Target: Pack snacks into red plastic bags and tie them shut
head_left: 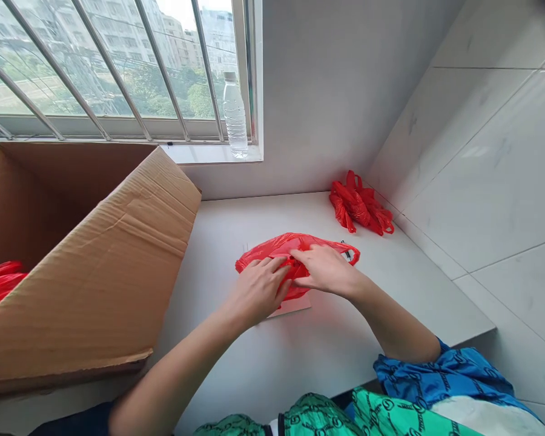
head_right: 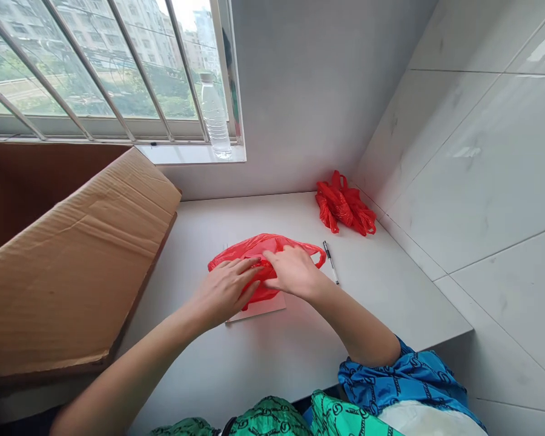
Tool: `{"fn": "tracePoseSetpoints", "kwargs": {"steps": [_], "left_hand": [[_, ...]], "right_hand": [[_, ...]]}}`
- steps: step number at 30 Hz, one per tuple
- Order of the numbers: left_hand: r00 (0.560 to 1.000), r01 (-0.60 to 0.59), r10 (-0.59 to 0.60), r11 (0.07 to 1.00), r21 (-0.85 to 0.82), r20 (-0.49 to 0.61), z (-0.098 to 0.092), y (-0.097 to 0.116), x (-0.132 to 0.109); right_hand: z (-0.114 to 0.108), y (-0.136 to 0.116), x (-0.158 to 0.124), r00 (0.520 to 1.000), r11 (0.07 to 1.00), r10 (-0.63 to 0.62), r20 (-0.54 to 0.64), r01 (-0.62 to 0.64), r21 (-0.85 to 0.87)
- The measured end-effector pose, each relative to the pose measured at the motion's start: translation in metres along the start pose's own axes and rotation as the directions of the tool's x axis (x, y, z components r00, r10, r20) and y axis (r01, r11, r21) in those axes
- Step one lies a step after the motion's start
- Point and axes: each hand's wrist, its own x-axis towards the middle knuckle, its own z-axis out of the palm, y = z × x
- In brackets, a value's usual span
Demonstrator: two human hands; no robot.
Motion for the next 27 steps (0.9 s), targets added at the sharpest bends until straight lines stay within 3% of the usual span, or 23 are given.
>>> {"fn": "tracePoseSetpoints", "kwargs": {"steps": [3,6,9,13,19,25,27], "left_hand": [[0.981,0.087,-0.101,0.992,0.090,0.164,0.016,-0.003,0.003],[0.960,0.190,-0.223,0.963,0.192,0.171,0.025,-0.007,0.000],[0.914,0.256,-0.324,0.927,0.274,0.243,0.030,-0.008,-0.003],[0.870,0.277,-0.363,0.920,0.277,0.334,0.035,-0.022,-0.001],[0.878,0.321,-0.399,0.900,0.296,0.263,0.029,-0.043,-0.001],[0.975,0.219,-0.222,0.956,0.197,-0.006,0.026,-0.021,0.004],[0.991,0.132,-0.135,0.981,0.142,0.011,0.036,-0.017,0.010]], "right_hand": [[0.001,-0.001,0.006,0.980,0.979,0.188,0.065,-0.181,-0.096],[0.018,0.008,0.011,0.930,0.921,0.358,0.080,-0.338,-0.192],[0.036,0.019,0.011,0.919,0.934,0.349,0.184,-0.324,-0.150],[0.047,0.031,0.012,0.929,0.965,0.260,0.263,-0.257,-0.049],[0.046,0.039,0.015,0.974,0.977,0.116,0.193,-0.147,0.156],[0.046,0.037,0.010,0.991,0.982,0.128,-0.025,-0.123,0.145],[0.047,0.037,0.010,0.988,0.991,0.115,-0.105,-0.107,0.082]]}}
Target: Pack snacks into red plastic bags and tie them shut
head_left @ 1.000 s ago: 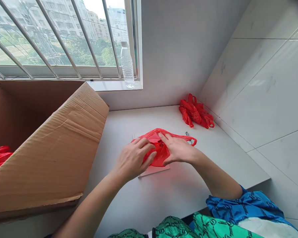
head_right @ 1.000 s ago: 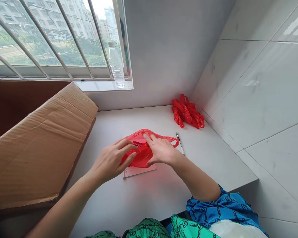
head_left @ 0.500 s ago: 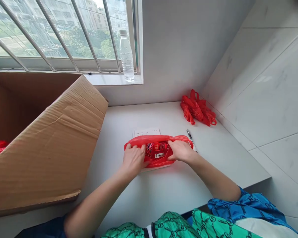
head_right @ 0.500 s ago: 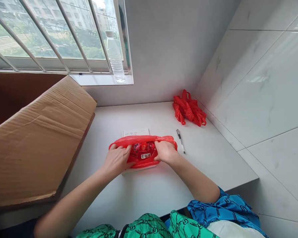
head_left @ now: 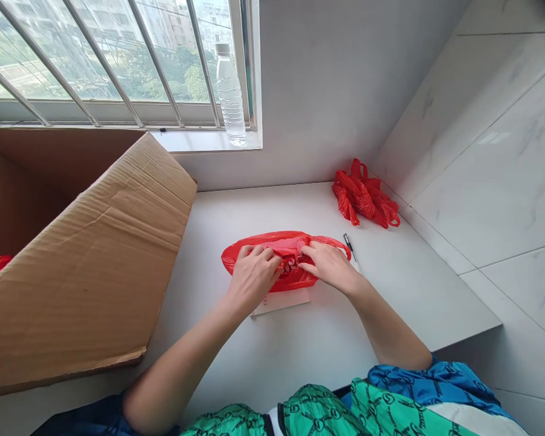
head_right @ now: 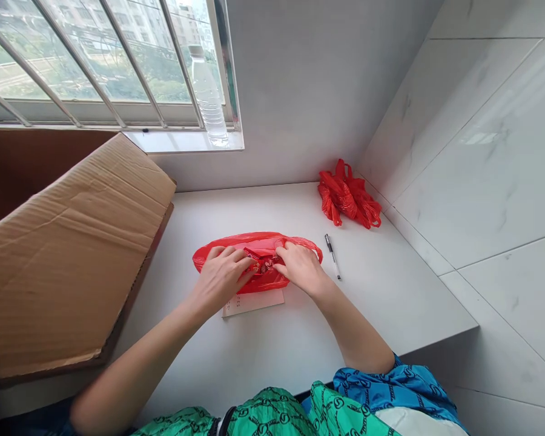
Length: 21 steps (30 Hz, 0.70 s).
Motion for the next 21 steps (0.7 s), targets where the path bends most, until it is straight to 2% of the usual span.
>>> {"fn": "tracePoseSetpoints", "kwargs": {"steps": [3,7,10,14,18,21], "left_hand": [[0.992,-0.082,0.086,0.995,-0.052,0.090,0.017,0.001,0.004],[0.994,-0.047,0.058,0.992,-0.116,0.093,0.024,-0.004,0.001],[0.991,0.079,-0.047,0.958,-0.274,0.123,0.018,-0.011,0.000],[0.956,0.288,-0.238,0.863,-0.415,0.169,0.009,-0.023,0.001],[0.930,0.358,-0.345,0.771,-0.526,0.127,0.008,-0.035,-0.002],[0.923,0.375,-0.352,0.734,-0.566,0.155,0.012,-0.042,-0.005]], "right_hand": [[-0.001,0.003,-0.003,0.998,1.000,-0.021,-0.054,0.022,0.019],[-0.005,0.007,-0.010,0.987,0.971,-0.024,-0.162,0.062,0.232],[-0.005,0.008,-0.010,0.973,0.893,0.053,-0.226,0.055,0.447],[0.004,0.012,-0.001,0.962,0.758,0.145,-0.229,0.041,0.651],[0.011,0.016,0.004,0.952,0.612,0.210,-0.221,0.049,0.790],[0.009,0.015,-0.001,0.955,0.621,0.198,-0.221,0.052,0.782]]}}
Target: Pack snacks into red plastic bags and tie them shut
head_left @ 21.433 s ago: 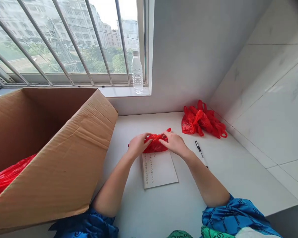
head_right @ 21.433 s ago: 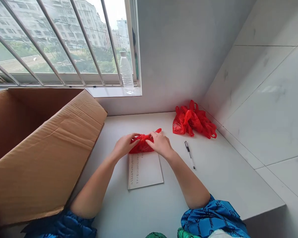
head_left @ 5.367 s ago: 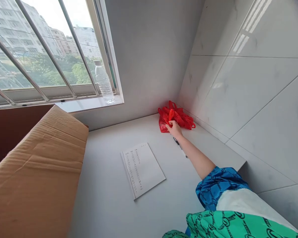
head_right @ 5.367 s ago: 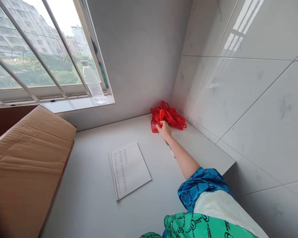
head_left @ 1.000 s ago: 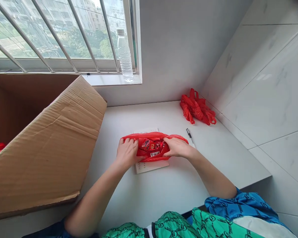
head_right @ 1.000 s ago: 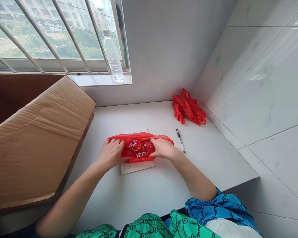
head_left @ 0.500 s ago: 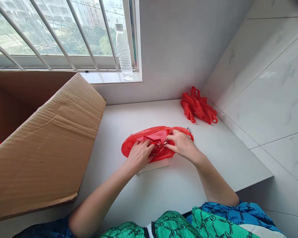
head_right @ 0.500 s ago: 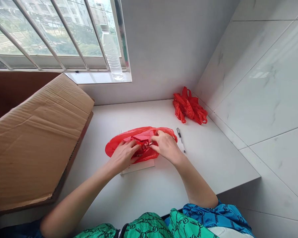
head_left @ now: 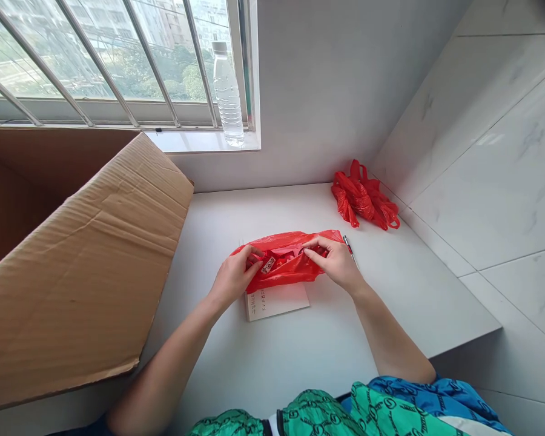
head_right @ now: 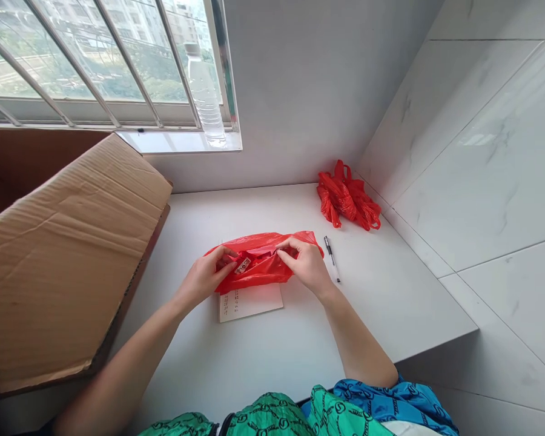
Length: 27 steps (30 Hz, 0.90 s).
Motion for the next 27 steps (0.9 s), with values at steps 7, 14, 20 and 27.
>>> {"fn": "tracePoseSetpoints", "kwargs": {"steps": [7,14,20,27], "left_hand": [[0.999,0.015,-0.008,0.979,0.204,-0.033,0.003,0.000,-0.001],[0.998,-0.062,0.064,0.923,0.379,0.008,0.003,-0.002,0.000],[0.930,-0.309,0.363,0.852,0.421,-0.051,0.007,0.016,-0.008],[0.815,-0.566,0.496,0.792,0.227,0.299,0.027,0.028,-0.013]], "right_hand": [[-0.019,-0.001,-0.001,0.987,0.985,0.070,0.143,-0.092,0.146],[-0.004,0.011,0.010,0.974,0.938,0.089,-0.207,-0.011,0.348],[0.008,0.000,0.005,0.973,0.991,-0.115,-0.198,0.126,0.040],[0.004,0.005,0.010,0.949,0.978,0.036,-0.313,0.030,0.204]]}}
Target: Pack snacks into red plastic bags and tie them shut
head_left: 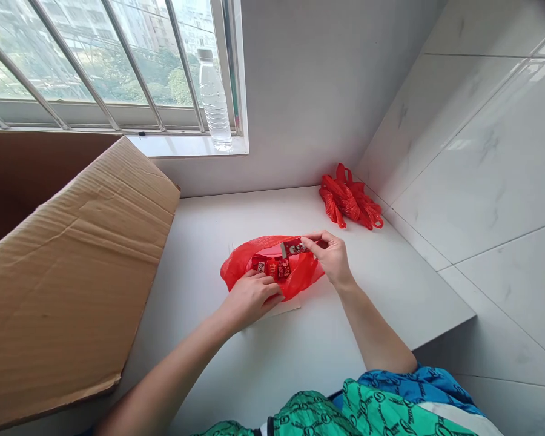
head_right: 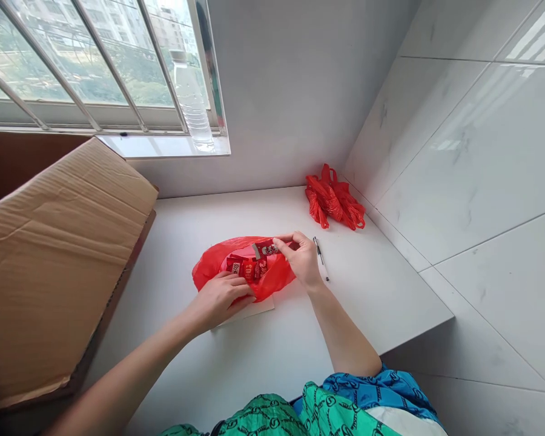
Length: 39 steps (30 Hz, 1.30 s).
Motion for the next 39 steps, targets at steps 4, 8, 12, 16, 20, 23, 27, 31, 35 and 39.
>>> {"fn": "tracePoseSetpoints", "kwargs": {"steps": [4,8,12,16,20,23,27,31,35,39], "left_hand": [[0.961,0.189,-0.240,0.934,-0.302,-0.139,-0.011,0.003,0.000],[0.906,0.213,-0.400,0.710,-0.671,-0.136,-0.027,0.010,0.003],[0.884,0.220,-0.458,0.591,-0.776,-0.098,-0.029,0.010,0.001],[0.861,0.217,-0.501,0.510,-0.832,-0.083,-0.025,0.006,-0.002],[0.854,0.223,-0.515,0.492,-0.842,-0.075,-0.022,0.004,-0.003],[0.850,0.222,-0.520,0.503,-0.836,-0.087,-0.019,0.003,-0.002],[0.859,0.236,-0.499,0.585,-0.776,-0.115,-0.019,0.002,-0.003],[0.885,0.354,-0.454,0.799,-0.486,-0.102,-0.019,0.004,-0.008],[0.943,0.315,-0.327,0.937,-0.152,-0.058,-0.012,0.008,-0.012],[0.994,0.108,-0.108,0.994,-0.009,0.018,-0.004,0.013,-0.012]], "right_hand": [[0.000,-0.002,0.000,0.994,0.968,0.101,0.033,-0.106,0.228],[0.014,-0.012,-0.015,0.958,0.938,0.080,0.274,-0.166,0.306],[0.026,-0.016,-0.025,0.915,0.902,0.092,0.393,-0.244,0.356],[0.031,-0.013,-0.026,0.900,0.888,0.145,0.411,-0.302,0.347],[0.034,-0.012,-0.026,0.888,0.887,0.181,0.423,-0.333,0.320],[0.034,-0.014,-0.028,0.893,0.910,0.167,0.418,-0.303,0.284],[0.028,-0.016,-0.028,0.835,0.941,0.149,0.529,-0.284,0.183],[0.011,-0.014,-0.022,0.875,0.992,0.118,0.470,-0.087,-0.086],[-0.002,-0.017,-0.017,0.978,0.910,-0.073,0.193,0.145,-0.388],[0.002,-0.025,-0.022,0.934,0.915,-0.116,0.337,0.233,-0.330]]}}
